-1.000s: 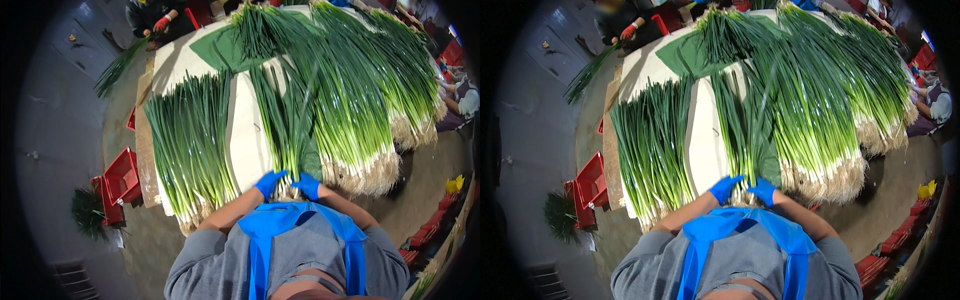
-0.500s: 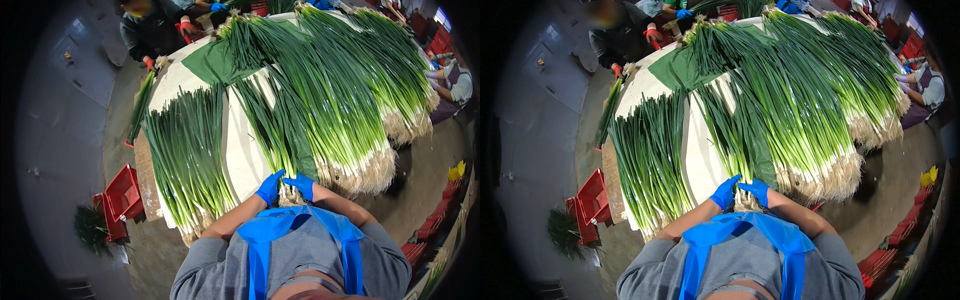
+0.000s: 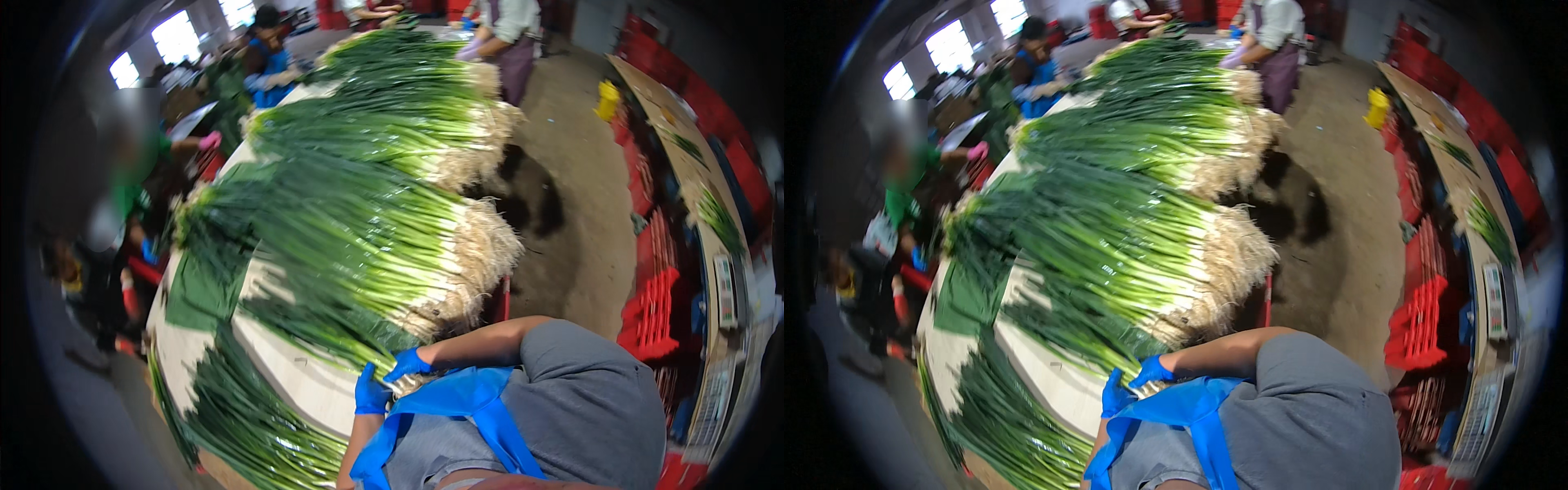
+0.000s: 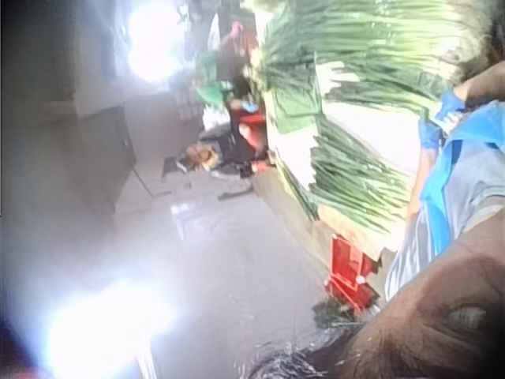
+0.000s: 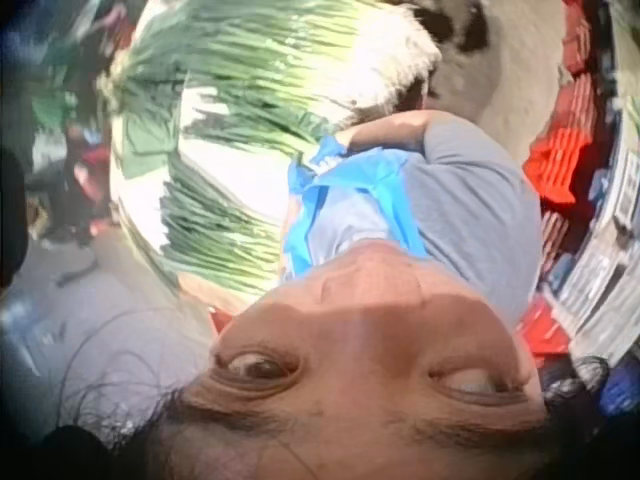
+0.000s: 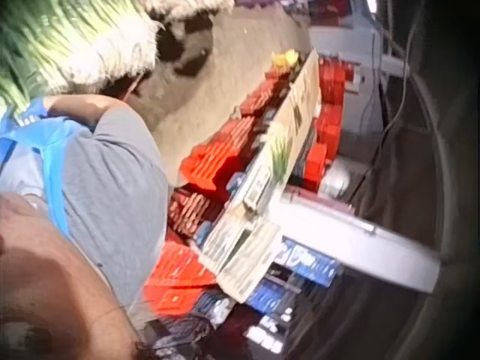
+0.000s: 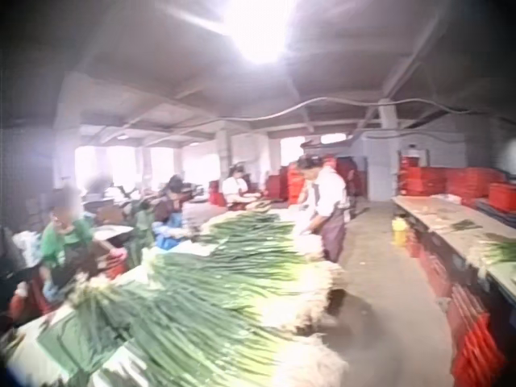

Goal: The person gathers and aligns bunches of green onions on a table, then separates and re-bundles them by hand. The person repeatedly picks up, aligns, and places the green onions into neat piles.

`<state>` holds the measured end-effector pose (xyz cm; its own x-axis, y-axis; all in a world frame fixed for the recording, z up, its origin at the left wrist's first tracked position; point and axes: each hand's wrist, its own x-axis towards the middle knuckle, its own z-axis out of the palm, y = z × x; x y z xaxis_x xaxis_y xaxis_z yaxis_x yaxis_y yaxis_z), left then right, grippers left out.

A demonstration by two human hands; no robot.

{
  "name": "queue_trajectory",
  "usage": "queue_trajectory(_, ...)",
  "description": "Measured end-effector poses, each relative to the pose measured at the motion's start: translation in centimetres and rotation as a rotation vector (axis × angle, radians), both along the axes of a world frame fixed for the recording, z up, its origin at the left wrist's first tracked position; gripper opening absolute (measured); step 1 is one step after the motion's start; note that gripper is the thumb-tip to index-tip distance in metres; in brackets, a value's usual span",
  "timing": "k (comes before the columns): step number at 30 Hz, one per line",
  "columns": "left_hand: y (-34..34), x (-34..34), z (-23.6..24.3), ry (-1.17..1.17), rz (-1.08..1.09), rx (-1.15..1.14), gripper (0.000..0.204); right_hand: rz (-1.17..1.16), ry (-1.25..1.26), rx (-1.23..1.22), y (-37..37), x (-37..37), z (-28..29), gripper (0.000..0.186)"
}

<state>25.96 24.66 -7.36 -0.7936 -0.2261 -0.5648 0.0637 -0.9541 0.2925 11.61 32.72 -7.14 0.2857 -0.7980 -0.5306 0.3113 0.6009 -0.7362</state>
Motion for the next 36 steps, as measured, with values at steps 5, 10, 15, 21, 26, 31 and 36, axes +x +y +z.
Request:
queue_trajectory(5,-0.8,1.2,-1.2,0.025,-0.152,-0.058,0.051,0.262,0.422,-0.169,-0.5,-0.6,-0.4,0.069)
queue_trajectory(10,-1.5,0.6,0.0,-0.039,-0.186,-0.159,0.054,0.238,0.266,-0.206,-1.3,-0.4,2.7,0.064)
queue_trajectory(15,-1.3,-1.5,0.1,-0.049,-0.302,-0.201,0.057,0.086,0.22,-0.188,-1.0,-1.3,-1.8,0.045)
queue_trajectory(21,-0.6,-3.5,4.1,0.16,-0.094,-0.155,0.055,0.153,0.195,-0.279,2.3,-6.5,4.9,0.044)
queue_trajectory(26,-1.9,-3.8,5.0,0.234,0.235,-0.139,0.049,0.193,0.296,-0.563,5.8,-8.9,8.4,0.043)
queue_trajectory(31,-4.4,-0.6,5.5,0.31,0.417,0.045,0.041,0.168,0.397,0.084,8.8,-7.4,16.2,0.028)
queue_trajectory(36,-6.8,3.1,4.1,0.358,0.562,-0.071,0.029,0.12,0.48,0.08,12.9,-8.9,8.5,0.035)
